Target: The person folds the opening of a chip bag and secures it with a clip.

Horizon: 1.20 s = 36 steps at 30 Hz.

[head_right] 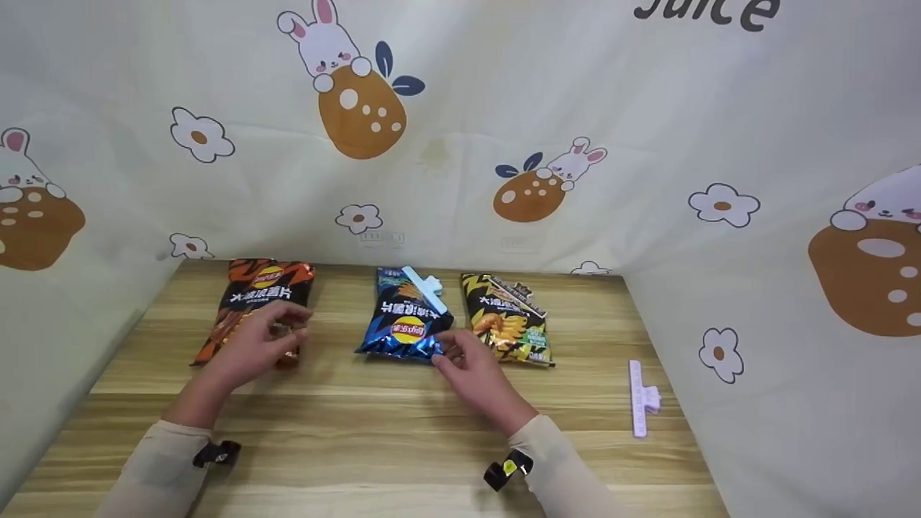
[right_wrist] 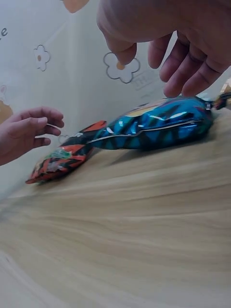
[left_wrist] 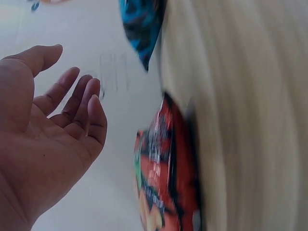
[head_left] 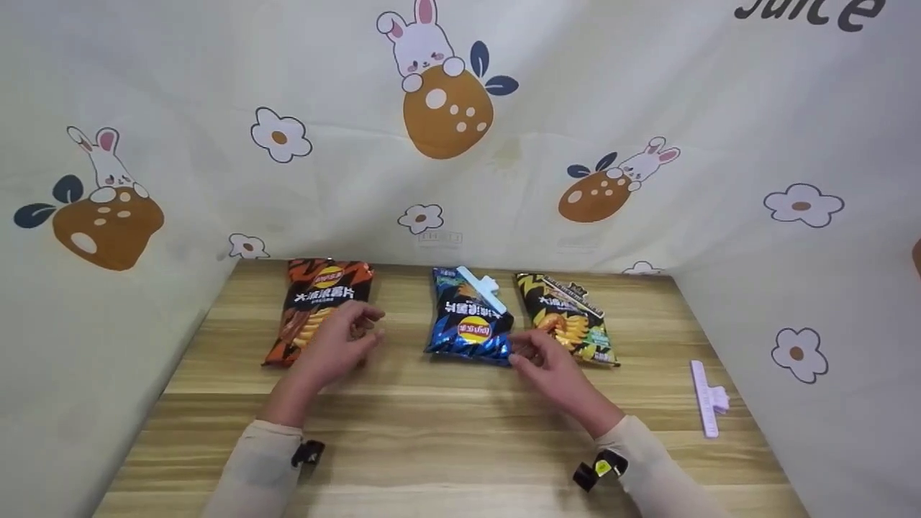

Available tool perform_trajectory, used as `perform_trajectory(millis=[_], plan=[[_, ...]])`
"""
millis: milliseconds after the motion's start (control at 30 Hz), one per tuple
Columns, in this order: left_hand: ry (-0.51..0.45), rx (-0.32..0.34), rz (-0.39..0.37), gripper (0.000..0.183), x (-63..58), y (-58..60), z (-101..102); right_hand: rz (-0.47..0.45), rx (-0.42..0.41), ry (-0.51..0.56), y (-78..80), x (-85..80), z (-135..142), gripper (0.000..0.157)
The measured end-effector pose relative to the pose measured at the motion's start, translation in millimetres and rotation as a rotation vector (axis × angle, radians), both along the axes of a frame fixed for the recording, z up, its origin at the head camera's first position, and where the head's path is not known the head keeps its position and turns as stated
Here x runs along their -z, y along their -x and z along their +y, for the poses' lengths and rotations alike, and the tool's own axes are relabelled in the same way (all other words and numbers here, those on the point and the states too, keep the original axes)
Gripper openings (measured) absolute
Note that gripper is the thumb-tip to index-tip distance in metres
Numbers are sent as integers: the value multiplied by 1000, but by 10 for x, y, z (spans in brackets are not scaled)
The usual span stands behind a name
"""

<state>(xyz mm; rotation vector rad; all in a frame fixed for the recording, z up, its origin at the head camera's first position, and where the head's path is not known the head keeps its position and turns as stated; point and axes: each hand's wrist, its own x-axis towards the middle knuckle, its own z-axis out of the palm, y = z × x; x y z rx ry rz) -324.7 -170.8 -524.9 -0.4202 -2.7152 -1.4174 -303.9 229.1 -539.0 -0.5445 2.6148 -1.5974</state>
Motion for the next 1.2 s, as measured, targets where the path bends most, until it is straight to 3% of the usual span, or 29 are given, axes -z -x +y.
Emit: perform_trajectory(millis=[167,367,567,667,767,967,1200], plan=[[-94,-98,-31,35,-66,59,-299,6,-33,6,32,-105,-371,37],[-164,-272,-22,37,-142,173,-563,28,-42,47,125,-205,-1005,39],[-126,-504,-54,45,-75,278,-773,-101,-42,18,233,-261,-1624,49],[-101,-574,-98,58,-9,343,-876,-171,-10,-2,339,-229,-1882,59],[-86,-585,-150,72,52,416,-979,-230,40,-19,460,-172,-2102,69],[-55,-544,-267,90,117,537,-1070,-366,142,-46,679,-107,-2378,80],[-44,-531,-371,100,184,568,-1062,-485,202,59,832,-65,-2526,89]])
